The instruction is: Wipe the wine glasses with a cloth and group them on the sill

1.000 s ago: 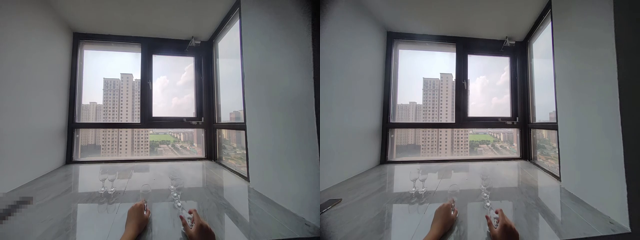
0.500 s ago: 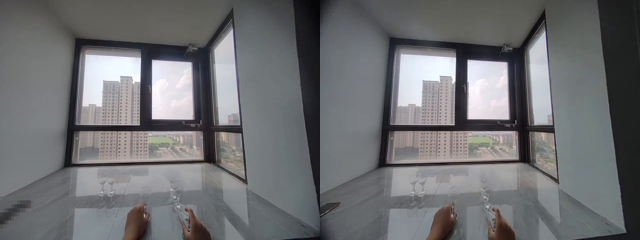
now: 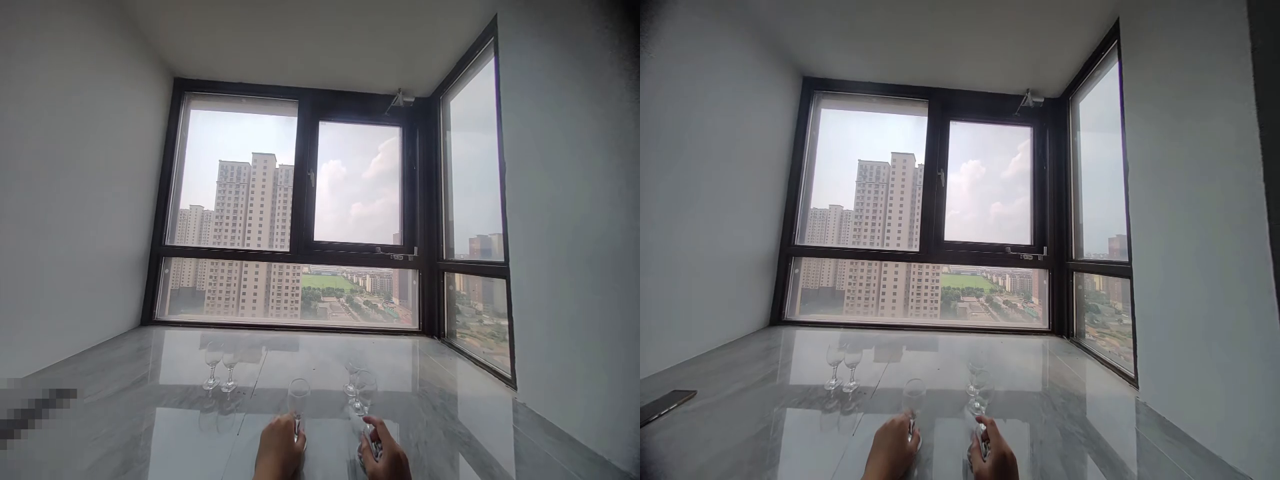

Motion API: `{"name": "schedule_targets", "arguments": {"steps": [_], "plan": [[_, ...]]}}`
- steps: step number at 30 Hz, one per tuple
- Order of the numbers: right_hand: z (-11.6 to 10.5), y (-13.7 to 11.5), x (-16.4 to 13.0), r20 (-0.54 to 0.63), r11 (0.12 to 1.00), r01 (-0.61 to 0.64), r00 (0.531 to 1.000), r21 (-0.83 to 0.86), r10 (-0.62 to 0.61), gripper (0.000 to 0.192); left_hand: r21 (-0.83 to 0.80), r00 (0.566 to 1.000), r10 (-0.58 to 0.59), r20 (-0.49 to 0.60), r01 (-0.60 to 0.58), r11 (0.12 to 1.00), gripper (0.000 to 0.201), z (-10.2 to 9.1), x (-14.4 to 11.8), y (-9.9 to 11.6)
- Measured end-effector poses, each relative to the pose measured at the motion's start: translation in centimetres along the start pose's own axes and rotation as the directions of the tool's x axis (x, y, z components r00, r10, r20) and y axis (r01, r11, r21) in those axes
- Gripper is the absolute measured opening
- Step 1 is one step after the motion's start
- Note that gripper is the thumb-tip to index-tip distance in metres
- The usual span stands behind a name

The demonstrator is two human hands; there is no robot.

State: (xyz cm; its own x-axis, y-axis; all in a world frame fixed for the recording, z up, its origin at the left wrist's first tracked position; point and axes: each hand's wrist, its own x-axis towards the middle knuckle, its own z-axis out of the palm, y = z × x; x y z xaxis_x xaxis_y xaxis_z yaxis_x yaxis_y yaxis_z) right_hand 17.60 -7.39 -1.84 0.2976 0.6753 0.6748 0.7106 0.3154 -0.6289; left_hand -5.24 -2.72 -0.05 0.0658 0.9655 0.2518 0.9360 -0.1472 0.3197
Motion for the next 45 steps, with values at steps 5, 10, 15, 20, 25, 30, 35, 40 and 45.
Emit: {"name": "schedule_targets", "arguments": {"steps": [5, 10, 15, 20, 25, 30, 35, 40, 45], "plan": [[2.1, -7.2, 3.4, 0.025, 0.993, 0.068, 0.997, 0.1, -0.071, 0.031, -0.01, 1.0, -0.001, 0.013, 0.001, 1.0, 0.032, -0.1, -0.1, 0.1], [5.4, -12.4, 6.2, -0.074, 0.962, 0.227, 0.973, 0.152, -0.217, 0.034, -0.019, 1.0, 0.004, 0.004, -0.004, 1.0, 0.03, -0.1, -0.1, 0.1], [8.2, -14.3, 6.6, -0.132, 0.924, 0.35, 0.934, 0.152, -0.332, 0.059, -0.002, 0.999, -0.024, 0.023, 0.024, 1.0, 0.031, -0.4, -0.2, 0.3], [8.4, -14.6, 6.4, -0.116, 0.939, 0.332, 0.94, 0.086, -0.322, 0.061, -0.03, 1.0, -0.017, -0.001, 0.017, 0.999, 0.028, -0.2, 0.0, 0.0], [7.6, -14.0, 6.5, -0.023, 0.938, 0.331, 0.943, 0.104, -0.331, 0.061, -0.022, 1.0, -0.015, -0.013, 0.014, 1.0, 0.029, -0.4, -0.3, 0.2], [7.0, -13.2, 7.5, 0.053, 0.919, 0.338, 0.933, 0.204, -0.355, 0.06, -0.013, 1.0, -0.007, 0.024, 0.007, 1.0, 0.031, -0.5, -0.3, 0.3], [6.5, -14.5, 8.0, 0.062, 0.932, 0.308, 0.944, 0.193, -0.325, 0.06, -0.02, 0.999, 0.022, 0.024, -0.022, 1.0, 0.032, -0.3, -0.1, 0.2], [7.7, -16.1, 7.6, 0.039, 0.901, 0.42, 0.904, 0.11, -0.427, 0.053, -0.025, 0.999, 0.035, 0.023, -0.034, 0.999, 0.033, -0.5, -0.2, 0.2], [8.5, -17.0, 7.0, -0.036, 0.935, 0.349, 0.935, -0.062, -0.352, 0.03, -0.062, 0.999, 0.037, 0.036, -0.035, 0.997, 0.031, -1.0, -0.6, 0.4]]}}
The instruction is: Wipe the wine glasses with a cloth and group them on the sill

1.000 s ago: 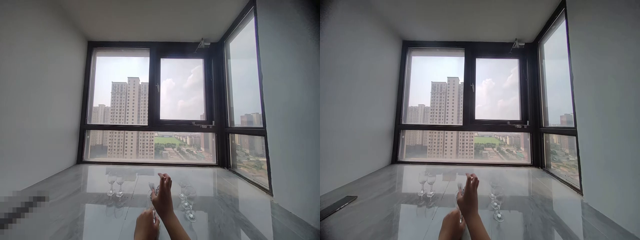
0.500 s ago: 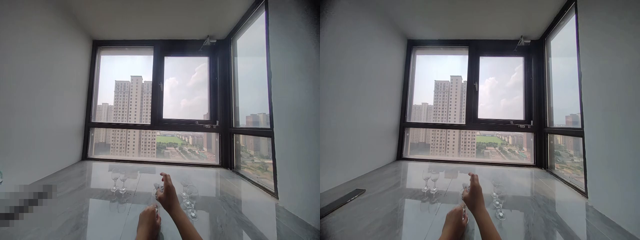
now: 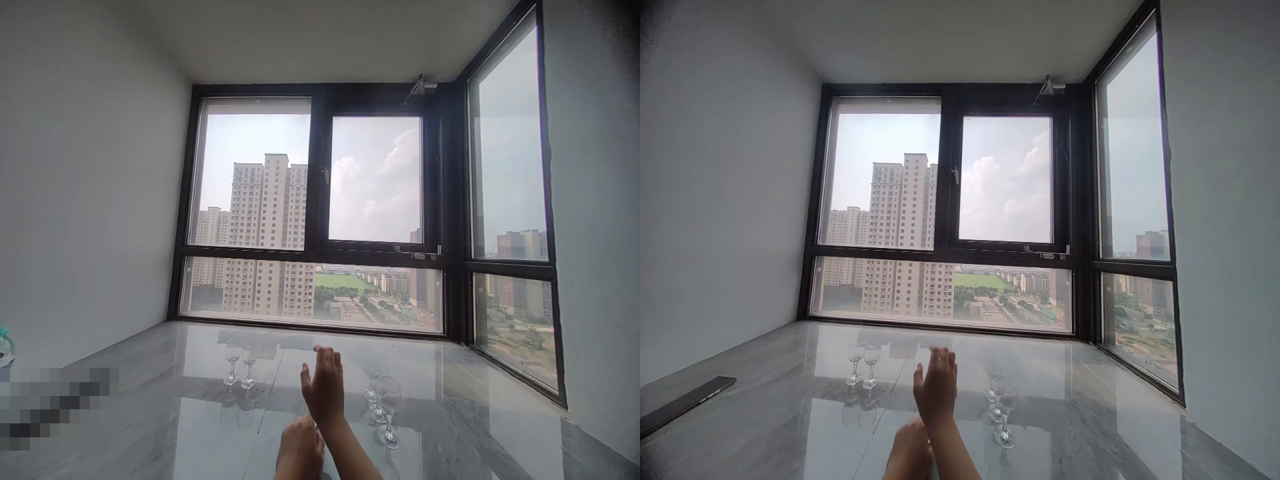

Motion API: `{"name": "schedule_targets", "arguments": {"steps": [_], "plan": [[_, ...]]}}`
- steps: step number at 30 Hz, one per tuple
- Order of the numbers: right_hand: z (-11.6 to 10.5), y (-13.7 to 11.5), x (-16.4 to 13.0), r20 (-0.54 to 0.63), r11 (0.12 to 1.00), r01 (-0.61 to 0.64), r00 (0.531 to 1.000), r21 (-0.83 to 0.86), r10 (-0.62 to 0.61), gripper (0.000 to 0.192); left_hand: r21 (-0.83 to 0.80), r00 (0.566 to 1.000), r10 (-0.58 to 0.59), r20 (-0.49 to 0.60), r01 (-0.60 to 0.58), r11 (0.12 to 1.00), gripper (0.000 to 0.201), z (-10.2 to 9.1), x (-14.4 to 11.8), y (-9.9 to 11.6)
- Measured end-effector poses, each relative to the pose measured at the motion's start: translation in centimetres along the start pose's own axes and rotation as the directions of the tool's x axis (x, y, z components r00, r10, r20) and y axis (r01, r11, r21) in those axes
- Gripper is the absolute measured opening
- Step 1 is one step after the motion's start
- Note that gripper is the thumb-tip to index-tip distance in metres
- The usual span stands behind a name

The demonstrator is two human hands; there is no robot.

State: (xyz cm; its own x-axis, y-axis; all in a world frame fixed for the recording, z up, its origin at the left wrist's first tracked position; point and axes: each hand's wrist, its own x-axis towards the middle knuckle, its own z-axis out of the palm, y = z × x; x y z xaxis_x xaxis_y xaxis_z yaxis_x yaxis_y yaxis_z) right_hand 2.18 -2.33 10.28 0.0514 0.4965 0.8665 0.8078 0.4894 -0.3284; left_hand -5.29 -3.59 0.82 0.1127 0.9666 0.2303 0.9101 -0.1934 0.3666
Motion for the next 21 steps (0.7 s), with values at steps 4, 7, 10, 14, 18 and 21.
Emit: {"name": "schedule_targets", "arguments": {"steps": [4, 7, 10, 14, 18, 21], "plan": [[-0.6, -0.2, -0.5, -0.03, 0.988, -0.057, 0.998, -0.144, 0.053, 0.025, -0.014, 1.0, -0.009, 0.02, 0.009, 1.0, 0.033, -0.3, -0.2, 0.2], [-0.7, 0.1, -0.9, -0.034, 0.982, -0.04, 0.999, -0.184, 0.034, 0.021, -0.003, 1.0, -0.005, 0.03, 0.005, 1.0, 0.033, -0.3, 0.0, 0.2], [-0.4, 0.6, -1.1, -0.031, 0.982, 0.006, 0.999, -0.19, -0.012, 0.021, 0.012, 0.999, -0.001, 0.048, 0.0, 1.0, 0.032, -0.1, 0.3, 0.1], [-0.1, 0.7, -0.6, -0.011, 0.975, 0.087, 0.996, -0.203, -0.091, 0.017, -0.008, 0.999, 0.013, 0.041, -0.013, 1.0, 0.033, 0.2, 0.5, -0.2], [0.0, 0.3, 0.0, 0.05, 0.964, 0.144, 0.989, -0.224, -0.136, 0.015, -0.009, 1.0, -0.003, 0.028, 0.003, 1.0, 0.032, 0.2, 0.4, -0.1], [0.4, 0.2, -0.1, 0.088, 0.961, 0.172, 0.984, -0.217, -0.157, 0.015, -0.011, 1.0, 0.002, 0.027, -0.002, 1.0, 0.032, 0.3, 0.5, -0.2]]}}
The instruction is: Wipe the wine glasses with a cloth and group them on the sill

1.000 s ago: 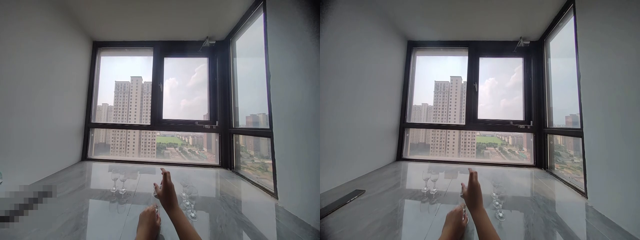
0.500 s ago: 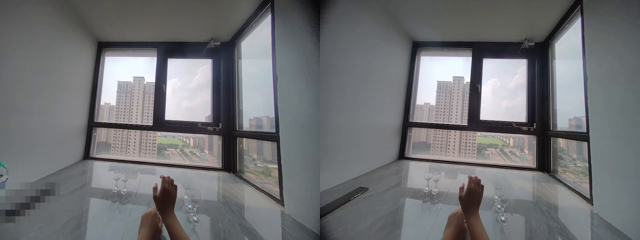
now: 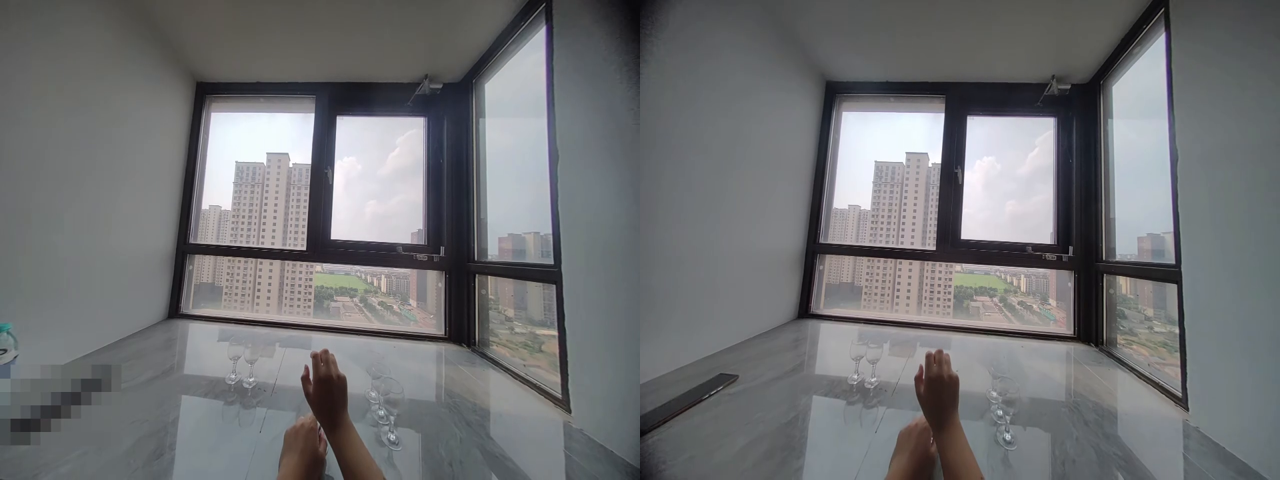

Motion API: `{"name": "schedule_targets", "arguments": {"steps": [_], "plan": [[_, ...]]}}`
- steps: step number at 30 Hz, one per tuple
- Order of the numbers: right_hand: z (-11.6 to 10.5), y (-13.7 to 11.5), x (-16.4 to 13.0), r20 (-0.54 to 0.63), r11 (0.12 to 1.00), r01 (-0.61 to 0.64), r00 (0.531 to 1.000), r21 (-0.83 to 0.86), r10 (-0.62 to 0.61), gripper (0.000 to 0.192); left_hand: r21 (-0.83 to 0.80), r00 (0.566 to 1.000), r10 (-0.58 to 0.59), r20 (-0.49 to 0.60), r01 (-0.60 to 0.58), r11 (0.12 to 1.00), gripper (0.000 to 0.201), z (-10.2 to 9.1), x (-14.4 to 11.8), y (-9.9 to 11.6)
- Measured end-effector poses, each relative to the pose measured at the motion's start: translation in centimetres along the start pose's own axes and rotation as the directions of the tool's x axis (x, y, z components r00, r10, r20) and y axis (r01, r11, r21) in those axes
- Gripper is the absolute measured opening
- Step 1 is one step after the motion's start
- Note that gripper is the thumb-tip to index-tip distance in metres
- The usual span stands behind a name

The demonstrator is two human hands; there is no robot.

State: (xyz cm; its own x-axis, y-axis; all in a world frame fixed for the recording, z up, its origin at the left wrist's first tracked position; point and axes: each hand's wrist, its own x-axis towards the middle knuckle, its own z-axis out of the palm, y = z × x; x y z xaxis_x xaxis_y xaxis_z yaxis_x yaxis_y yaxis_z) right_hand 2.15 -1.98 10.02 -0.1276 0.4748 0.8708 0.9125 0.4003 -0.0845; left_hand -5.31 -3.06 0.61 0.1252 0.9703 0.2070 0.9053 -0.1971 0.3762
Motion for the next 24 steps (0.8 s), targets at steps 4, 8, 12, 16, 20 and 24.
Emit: {"name": "schedule_targets", "arguments": {"steps": [4, 8, 12, 16, 20, 24], "plan": [[0.4, 0.2, -0.3, 0.007, 0.999, -0.008, 1.0, 0.043, 0.007, 0.013, -0.004, 1.0, 0.004, -0.013, -0.004, 1.0, 0.03, 0.2, 0.0, -0.2], [0.5, 0.4, -1.0, 0.052, 0.995, 0.039, 0.998, 0.093, -0.044, 0.014, 0.022, 1.0, -0.014, -0.023, 0.015, 1.0, 0.033, 0.3, 0.1, -0.2], [0.2, 0.2, -1.9, 0.099, 0.99, 0.083, 0.991, 0.118, -0.095, 0.013, 0.06, 1.0, 0.016, 0.027, -0.018, 0.998, 0.035, 0.3, 0.3, -0.2], [-0.2, 0.0, -2.1, 0.124, 0.989, 0.09, 0.987, 0.121, -0.105, 0.021, 0.054, 0.999, 0.032, 0.035, -0.034, 0.998, 0.036, 0.2, 0.4, -0.3], [-0.6, 0.1, -1.7, 0.102, 0.992, 0.09, 0.99, 0.091, -0.099, 0.031, 0.052, 0.999, 0.019, 0.037, -0.021, 0.998, 0.036, 0.1, 0.4, -0.2], [-0.8, 0.3, -2.0, 0.088, 0.992, 0.093, 0.991, 0.084, -0.1, 0.035, 0.057, 0.999, 0.013, 0.047, -0.016, 0.998, 0.038, 0.0, 0.4, -0.2]]}}
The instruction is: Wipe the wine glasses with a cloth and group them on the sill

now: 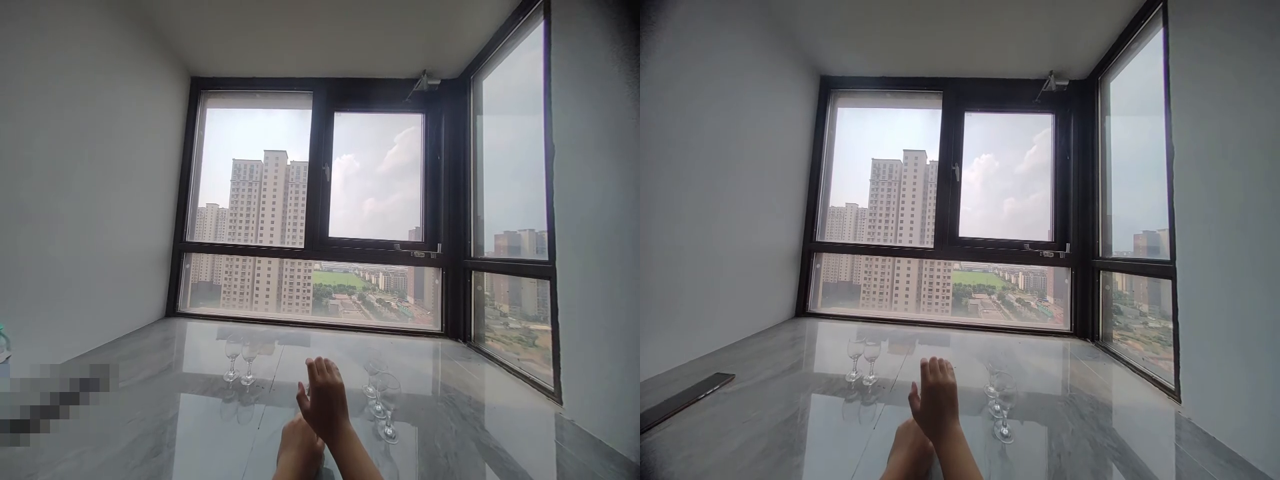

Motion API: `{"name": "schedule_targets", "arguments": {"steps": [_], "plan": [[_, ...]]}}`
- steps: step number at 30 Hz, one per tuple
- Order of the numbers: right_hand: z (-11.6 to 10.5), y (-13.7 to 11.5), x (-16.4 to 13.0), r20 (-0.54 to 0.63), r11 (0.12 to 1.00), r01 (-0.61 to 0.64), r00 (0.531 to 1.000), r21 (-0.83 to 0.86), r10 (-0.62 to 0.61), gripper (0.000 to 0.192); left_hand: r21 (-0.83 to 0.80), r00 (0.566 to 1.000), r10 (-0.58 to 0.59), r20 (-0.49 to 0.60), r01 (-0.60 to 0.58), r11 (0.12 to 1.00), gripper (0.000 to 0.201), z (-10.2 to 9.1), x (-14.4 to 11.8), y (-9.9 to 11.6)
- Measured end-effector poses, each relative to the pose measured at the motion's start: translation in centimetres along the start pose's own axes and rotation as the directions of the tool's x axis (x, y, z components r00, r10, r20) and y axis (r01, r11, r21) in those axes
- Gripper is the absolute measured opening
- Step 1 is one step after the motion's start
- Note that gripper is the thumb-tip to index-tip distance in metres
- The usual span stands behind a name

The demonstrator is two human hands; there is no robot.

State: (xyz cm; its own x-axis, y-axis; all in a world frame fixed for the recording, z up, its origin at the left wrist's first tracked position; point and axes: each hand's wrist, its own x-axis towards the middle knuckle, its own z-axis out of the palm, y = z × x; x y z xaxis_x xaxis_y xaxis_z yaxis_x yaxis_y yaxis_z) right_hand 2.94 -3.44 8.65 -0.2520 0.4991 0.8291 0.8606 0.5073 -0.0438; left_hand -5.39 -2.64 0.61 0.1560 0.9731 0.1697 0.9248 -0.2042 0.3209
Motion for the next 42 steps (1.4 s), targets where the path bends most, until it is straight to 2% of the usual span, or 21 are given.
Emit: {"name": "schedule_targets", "arguments": {"steps": [7, 12, 20, 27, 36, 40, 42], "plan": [[0.3, 0.0, -0.4, 0.035, 0.998, -0.045, 0.998, 0.049, 0.043, 0.056, -0.009, 0.999, -0.007, 0.035, 0.007, 1.0, 0.041, -0.1, 0.2, 0.0], [0.5, -0.1, -0.2, 0.004, 0.997, -0.052, 0.999, 0.056, 0.052, 0.075, -0.041, 1.0, -0.007, 0.006, 0.007, 0.999, 0.039, 0.1, 0.1, -0.2], [0.4, -0.1, 0.7, 0.036, 0.989, -0.097, 0.995, 0.114, 0.093, 0.076, -0.038, 0.999, -0.011, -0.039, 0.009, 0.999, 0.038, -0.5, -0.6, 0.2], [0.2, -0.2, 0.9, 0.117, 0.996, -0.078, 0.99, -0.043, 0.083, 0.067, -0.025, 1.0, -0.023, -0.002, 0.023, 0.999, 0.036, -0.7, -0.3, 0.3], [0.2, -0.1, 0.6, 0.132, 0.997, -0.056, 0.989, -0.056, 0.063, 0.066, -0.032, 0.999, -0.018, -0.04, 0.017, 0.999, 0.035, -0.4, -0.5, 0.0], [0.0, -0.3, 0.6, 0.154, 0.995, -0.04, 0.987, -0.092, 0.054, 0.066, -0.039, 0.999, -0.011, -0.03, 0.01, 0.999, 0.036, -0.3, -0.2, 0.0], [-0.1, -0.3, 0.7, 0.174, 0.993, -0.018, 0.984, -0.118, 0.038, 0.067, -0.063, 0.999, -0.047, 0.019, 0.048, 0.997, 0.035, -0.3, -0.2, 0.1]]}}
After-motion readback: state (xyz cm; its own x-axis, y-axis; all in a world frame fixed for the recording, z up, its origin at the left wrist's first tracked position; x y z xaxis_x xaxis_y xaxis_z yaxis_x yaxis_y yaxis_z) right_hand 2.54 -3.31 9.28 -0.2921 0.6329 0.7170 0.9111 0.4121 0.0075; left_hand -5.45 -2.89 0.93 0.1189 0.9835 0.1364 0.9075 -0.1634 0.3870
